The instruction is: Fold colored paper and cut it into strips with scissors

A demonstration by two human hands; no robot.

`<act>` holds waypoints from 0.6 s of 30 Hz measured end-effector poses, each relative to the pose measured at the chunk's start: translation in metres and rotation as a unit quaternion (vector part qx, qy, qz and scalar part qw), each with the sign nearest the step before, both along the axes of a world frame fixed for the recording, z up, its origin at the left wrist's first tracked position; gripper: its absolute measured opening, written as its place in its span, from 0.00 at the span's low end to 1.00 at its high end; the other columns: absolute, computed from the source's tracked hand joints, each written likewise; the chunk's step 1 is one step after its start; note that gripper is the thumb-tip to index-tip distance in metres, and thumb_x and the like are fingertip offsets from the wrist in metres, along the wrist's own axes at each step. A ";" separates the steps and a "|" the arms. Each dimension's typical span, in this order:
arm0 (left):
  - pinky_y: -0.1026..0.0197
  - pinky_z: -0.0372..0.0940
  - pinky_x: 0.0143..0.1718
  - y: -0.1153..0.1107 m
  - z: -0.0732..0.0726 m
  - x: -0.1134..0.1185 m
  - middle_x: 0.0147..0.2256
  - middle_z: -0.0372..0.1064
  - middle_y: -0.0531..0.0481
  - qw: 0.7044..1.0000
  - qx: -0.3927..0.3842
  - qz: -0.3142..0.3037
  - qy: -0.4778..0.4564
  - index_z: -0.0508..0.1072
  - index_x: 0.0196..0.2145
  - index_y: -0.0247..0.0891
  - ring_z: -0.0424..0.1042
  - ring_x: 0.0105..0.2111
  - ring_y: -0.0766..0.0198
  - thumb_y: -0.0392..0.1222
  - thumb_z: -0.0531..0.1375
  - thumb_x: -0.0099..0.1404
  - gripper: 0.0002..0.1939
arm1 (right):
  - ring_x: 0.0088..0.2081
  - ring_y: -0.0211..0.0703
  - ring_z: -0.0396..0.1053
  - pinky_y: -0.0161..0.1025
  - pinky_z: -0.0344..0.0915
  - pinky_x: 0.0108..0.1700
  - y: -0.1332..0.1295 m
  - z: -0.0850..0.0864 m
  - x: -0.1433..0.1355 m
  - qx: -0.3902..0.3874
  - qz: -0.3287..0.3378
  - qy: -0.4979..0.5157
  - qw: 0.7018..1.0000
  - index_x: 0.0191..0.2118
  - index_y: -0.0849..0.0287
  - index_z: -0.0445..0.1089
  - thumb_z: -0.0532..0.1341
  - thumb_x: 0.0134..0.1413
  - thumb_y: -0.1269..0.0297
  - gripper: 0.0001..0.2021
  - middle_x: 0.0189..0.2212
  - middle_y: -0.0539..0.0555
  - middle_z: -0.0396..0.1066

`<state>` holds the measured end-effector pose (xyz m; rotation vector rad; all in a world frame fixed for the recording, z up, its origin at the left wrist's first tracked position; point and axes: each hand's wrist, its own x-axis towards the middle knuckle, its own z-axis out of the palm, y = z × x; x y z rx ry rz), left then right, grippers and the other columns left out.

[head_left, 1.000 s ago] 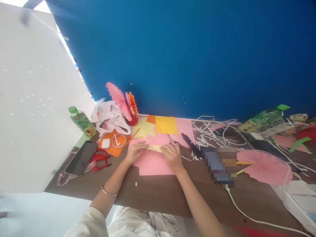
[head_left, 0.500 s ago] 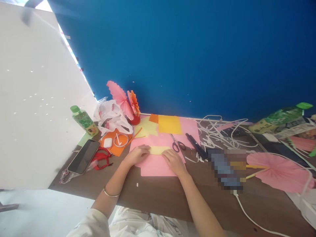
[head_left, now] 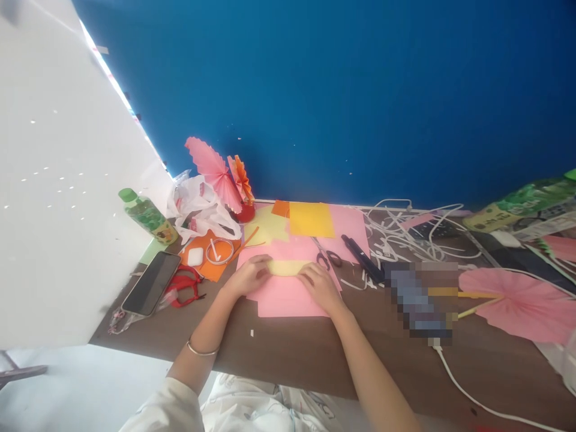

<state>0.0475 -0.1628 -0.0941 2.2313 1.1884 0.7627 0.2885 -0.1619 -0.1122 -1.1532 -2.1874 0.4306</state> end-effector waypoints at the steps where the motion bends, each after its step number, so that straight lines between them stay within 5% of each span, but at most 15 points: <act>1: 0.55 0.62 0.49 0.000 0.000 -0.001 0.49 0.64 0.44 1.000 0.005 0.001 0.005 0.71 0.37 0.38 0.65 0.48 0.57 0.35 0.56 0.59 0.08 | 0.36 0.45 0.64 0.45 0.61 0.40 0.000 0.000 0.000 0.003 0.001 -0.003 1.000 0.29 0.57 0.65 0.53 0.58 0.66 0.08 0.30 0.53 0.67; 10: 0.54 0.63 0.38 -0.006 0.003 0.014 0.33 0.68 0.44 0.992 0.104 0.059 0.035 0.69 0.32 0.36 0.66 0.37 0.58 0.34 0.51 0.61 0.07 | 0.35 0.47 0.67 0.44 0.64 0.40 -0.009 0.004 -0.015 0.104 -0.104 0.035 0.988 0.40 0.55 0.69 0.53 0.55 0.68 0.10 0.31 0.55 0.70; 15: 0.56 0.63 0.38 -0.019 0.009 0.033 0.33 0.68 0.45 0.996 0.080 -0.033 0.013 0.68 0.34 0.37 0.66 0.36 0.59 0.35 0.51 0.60 0.07 | 0.33 0.45 0.68 0.40 0.65 0.35 -0.016 0.006 -0.027 0.034 -0.020 0.011 0.999 0.40 0.54 0.70 0.52 0.50 0.74 0.14 0.31 0.55 0.71; 18: 0.53 0.62 0.45 -0.020 0.009 0.031 0.41 0.66 0.44 0.996 0.053 -0.073 -0.028 0.66 0.43 0.38 0.65 0.43 0.57 0.31 0.51 0.56 0.17 | 0.33 0.45 0.67 0.40 0.65 0.34 -0.013 0.008 -0.022 -0.025 -0.027 0.115 0.993 0.32 0.55 0.69 0.54 0.44 0.76 0.11 0.29 0.53 0.69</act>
